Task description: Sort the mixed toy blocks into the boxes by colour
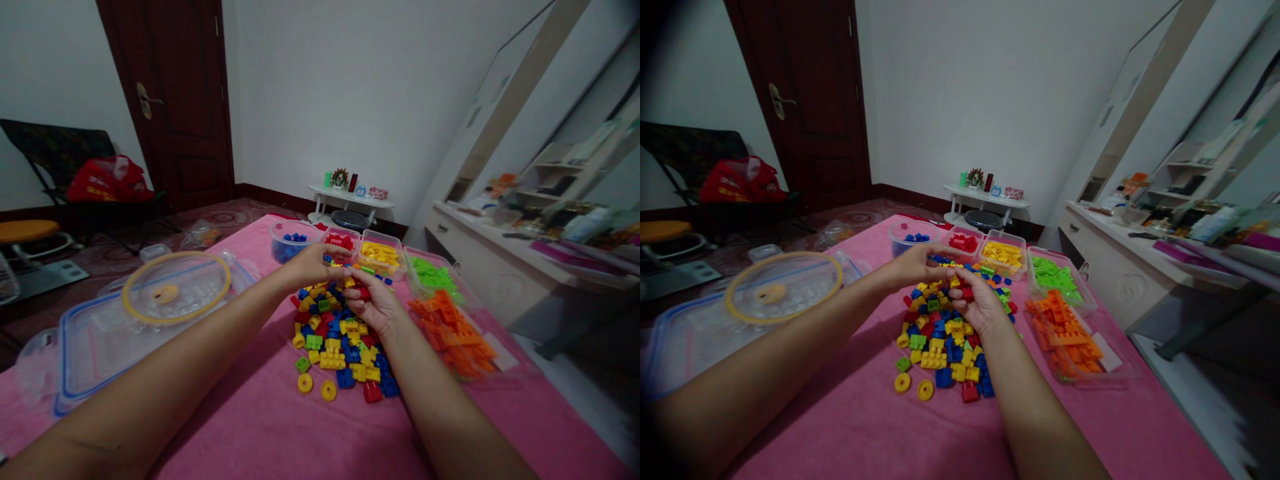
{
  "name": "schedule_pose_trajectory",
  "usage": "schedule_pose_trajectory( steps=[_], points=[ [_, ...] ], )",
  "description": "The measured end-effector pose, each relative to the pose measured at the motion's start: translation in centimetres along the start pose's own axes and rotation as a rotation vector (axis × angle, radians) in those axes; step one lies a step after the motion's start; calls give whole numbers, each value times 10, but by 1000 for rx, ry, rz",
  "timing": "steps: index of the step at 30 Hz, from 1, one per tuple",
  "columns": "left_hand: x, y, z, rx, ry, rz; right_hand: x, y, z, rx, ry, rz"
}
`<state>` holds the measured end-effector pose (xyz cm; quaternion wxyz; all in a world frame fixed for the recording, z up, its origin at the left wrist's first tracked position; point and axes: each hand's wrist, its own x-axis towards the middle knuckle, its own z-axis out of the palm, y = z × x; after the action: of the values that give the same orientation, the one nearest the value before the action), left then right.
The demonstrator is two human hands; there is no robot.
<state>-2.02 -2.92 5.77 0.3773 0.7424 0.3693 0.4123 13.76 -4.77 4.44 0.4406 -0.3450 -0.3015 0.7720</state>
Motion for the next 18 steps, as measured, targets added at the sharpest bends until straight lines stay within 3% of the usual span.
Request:
schedule_pose_trajectory(
  steps=[2,7,13,18],
  points=[
    [1,-3,-2,10,54,-11,0,0,0,-7,26,-18],
    [4,-11,-1,22,-2,31,4,2,-6,-65,6,-50],
    [0,-1,-3,-113,99,-107,4,4,-9,-131,-74,-91],
    [-1,-2,1,-162,-29,-89,4,2,-10,-144,-91,-131]
  ],
)
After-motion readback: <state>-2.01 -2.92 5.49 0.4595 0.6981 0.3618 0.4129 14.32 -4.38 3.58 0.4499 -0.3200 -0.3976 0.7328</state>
